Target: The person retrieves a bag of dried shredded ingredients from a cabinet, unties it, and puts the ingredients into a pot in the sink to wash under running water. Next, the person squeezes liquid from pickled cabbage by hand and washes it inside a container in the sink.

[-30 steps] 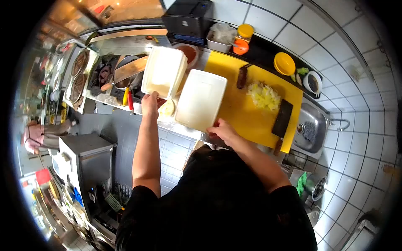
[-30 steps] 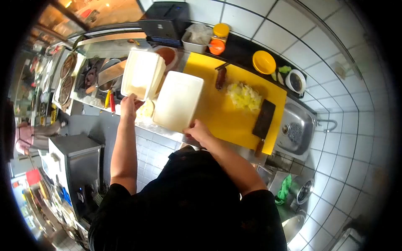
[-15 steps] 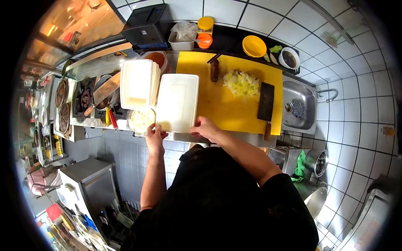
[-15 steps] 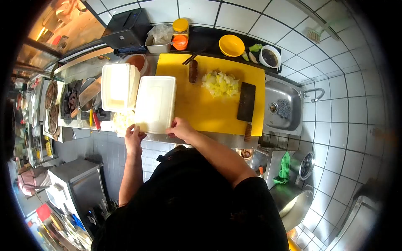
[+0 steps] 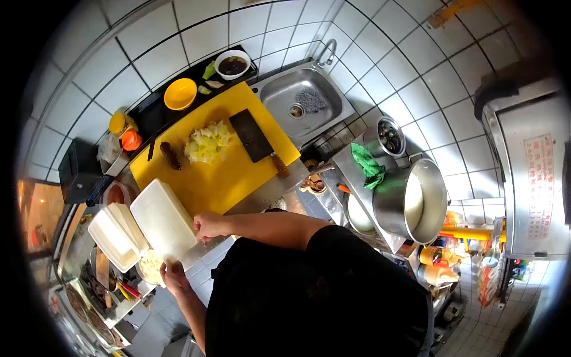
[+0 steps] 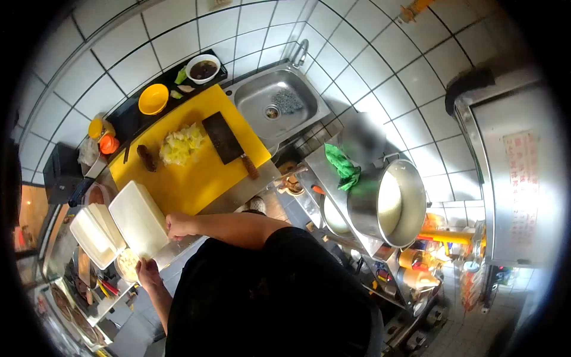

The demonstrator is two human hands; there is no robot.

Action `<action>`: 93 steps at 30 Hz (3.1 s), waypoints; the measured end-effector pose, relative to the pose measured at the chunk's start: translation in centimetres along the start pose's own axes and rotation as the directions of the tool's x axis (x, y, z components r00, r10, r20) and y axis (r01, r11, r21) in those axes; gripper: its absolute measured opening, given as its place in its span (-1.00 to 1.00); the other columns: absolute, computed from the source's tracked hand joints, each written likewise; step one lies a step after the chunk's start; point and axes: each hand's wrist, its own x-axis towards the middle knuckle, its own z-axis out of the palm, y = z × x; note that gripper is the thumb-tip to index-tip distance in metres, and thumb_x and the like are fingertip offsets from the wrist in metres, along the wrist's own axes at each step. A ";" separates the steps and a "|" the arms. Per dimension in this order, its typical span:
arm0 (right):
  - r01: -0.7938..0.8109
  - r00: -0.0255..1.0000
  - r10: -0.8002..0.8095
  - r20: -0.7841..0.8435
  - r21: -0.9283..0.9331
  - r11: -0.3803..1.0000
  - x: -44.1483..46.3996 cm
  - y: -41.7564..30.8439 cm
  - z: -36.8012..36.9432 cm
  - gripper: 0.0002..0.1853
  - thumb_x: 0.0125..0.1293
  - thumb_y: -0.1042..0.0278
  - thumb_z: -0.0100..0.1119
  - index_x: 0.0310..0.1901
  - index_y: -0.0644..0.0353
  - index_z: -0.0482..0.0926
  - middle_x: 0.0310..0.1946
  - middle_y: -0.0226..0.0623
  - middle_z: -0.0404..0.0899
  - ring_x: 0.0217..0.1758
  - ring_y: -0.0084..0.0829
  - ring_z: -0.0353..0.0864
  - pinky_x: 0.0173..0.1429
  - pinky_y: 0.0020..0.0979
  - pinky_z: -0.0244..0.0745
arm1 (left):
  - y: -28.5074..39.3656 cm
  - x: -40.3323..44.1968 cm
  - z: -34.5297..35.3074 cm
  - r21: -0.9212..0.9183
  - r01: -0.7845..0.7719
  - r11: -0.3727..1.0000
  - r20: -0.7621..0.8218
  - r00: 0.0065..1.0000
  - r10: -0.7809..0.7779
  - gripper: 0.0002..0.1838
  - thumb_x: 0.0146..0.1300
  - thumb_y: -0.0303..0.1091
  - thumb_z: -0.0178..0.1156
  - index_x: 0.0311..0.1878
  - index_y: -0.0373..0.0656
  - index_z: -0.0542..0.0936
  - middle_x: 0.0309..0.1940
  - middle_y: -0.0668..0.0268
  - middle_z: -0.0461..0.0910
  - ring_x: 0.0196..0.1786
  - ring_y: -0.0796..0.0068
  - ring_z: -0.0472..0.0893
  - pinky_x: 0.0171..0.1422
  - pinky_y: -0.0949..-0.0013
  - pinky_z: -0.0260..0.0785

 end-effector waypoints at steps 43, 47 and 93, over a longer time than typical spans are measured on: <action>0.761 -0.439 0.731 -0.522 0.217 0.611 -42.6 20.4 -41.9 -0.83 0.23 0.53 0.24 -0.26 0.53 0.59 -0.21 0.02 0.65 -0.33 -0.13 0.75 -0.52 -0.24 0.72 | -0.3 0.5 -0.1 0.085 -0.062 0.994 -0.090 0.994 0.070 -0.86 0.47 -0.43 0.22 0.02 -0.19 0.54 -0.23 0.20 0.69 -0.28 0.42 0.68 -0.18 0.36 0.69; 0.737 -0.449 0.712 -0.540 0.226 0.637 -42.5 18.7 -41.5 -0.85 0.26 0.54 0.21 -0.18 0.44 0.55 -0.17 -0.04 0.64 -0.32 -0.14 0.74 -0.43 -0.20 0.77 | -0.2 0.2 0.6 0.068 -0.059 0.996 -0.128 0.990 0.067 -0.84 0.47 -0.42 0.23 0.03 -0.20 0.54 -0.23 0.21 0.69 -0.28 0.43 0.68 -0.19 0.37 0.68; 0.587 0.293 0.304 -0.906 0.422 0.691 -26.2 9.6 -23.4 -0.94 0.32 0.50 0.19 -0.20 0.22 0.58 -0.38 -0.33 0.64 -0.44 -0.42 0.64 -0.33 -0.41 0.65 | -0.3 -6.9 2.3 0.203 -0.039 0.978 -0.152 0.986 0.071 -0.48 0.41 -0.45 0.14 0.39 -0.33 0.30 -0.06 0.08 0.50 -0.13 0.15 0.64 0.01 0.14 0.69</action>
